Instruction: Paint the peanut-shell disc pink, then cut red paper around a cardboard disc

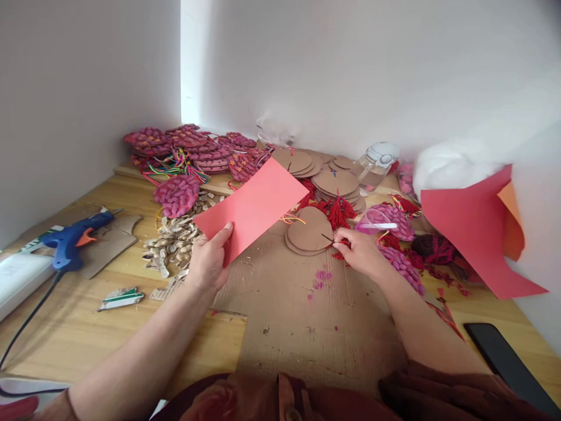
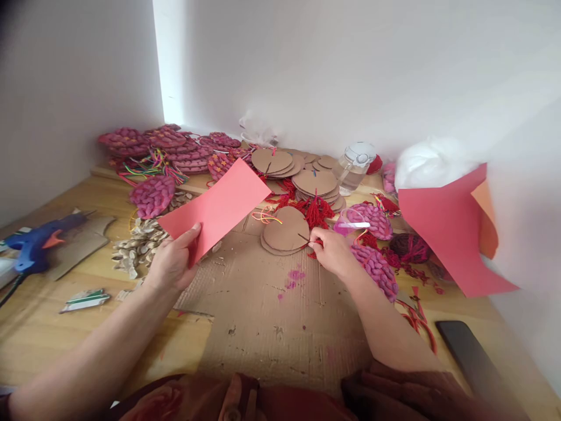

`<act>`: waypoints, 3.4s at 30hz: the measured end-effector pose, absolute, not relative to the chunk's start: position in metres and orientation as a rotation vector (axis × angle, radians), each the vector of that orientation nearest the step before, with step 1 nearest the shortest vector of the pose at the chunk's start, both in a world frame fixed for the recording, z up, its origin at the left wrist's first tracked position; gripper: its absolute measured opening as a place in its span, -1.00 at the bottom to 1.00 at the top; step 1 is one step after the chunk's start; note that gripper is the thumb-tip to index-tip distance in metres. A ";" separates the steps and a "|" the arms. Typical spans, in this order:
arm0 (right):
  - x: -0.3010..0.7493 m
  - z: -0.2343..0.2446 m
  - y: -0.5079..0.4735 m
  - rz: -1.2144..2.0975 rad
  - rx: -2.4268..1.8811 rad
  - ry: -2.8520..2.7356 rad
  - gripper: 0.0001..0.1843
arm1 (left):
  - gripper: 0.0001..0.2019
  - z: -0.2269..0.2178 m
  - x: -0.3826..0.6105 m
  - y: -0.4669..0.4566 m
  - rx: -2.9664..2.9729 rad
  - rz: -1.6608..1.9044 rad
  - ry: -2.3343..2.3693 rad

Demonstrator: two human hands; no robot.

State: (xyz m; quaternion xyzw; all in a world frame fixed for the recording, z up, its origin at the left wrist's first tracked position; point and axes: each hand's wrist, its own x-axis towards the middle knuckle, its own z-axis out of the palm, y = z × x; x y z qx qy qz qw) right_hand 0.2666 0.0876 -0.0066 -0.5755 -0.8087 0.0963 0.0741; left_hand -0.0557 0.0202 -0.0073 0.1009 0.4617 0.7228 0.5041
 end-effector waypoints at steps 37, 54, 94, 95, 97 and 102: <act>0.258 -0.005 0.085 0.249 -1.680 -2.369 -0.78 | -0.93 -0.003 -0.054 0.019 0.237 1.670 1.119; 0.265 -0.011 0.088 0.284 -1.660 -2.315 -0.70 | -0.90 -0.002 -0.055 0.018 0.248 1.674 1.072; 0.231 -0.010 0.069 0.109 -1.946 -2.101 -0.82 | -0.92 0.000 -0.054 0.018 0.224 1.671 1.069; 0.231 -0.009 0.069 0.116 -1.951 -2.107 -0.81 | -0.93 0.000 -0.054 0.018 0.226 1.672 1.071; 0.230 -0.010 0.069 0.132 -1.961 -2.112 -0.77 | -0.92 0.000 -0.053 0.018 0.222 1.676 1.074; 0.228 -0.013 0.070 0.168 -1.963 -2.102 -0.71 | -0.91 0.000 -0.052 0.018 0.161 1.619 1.039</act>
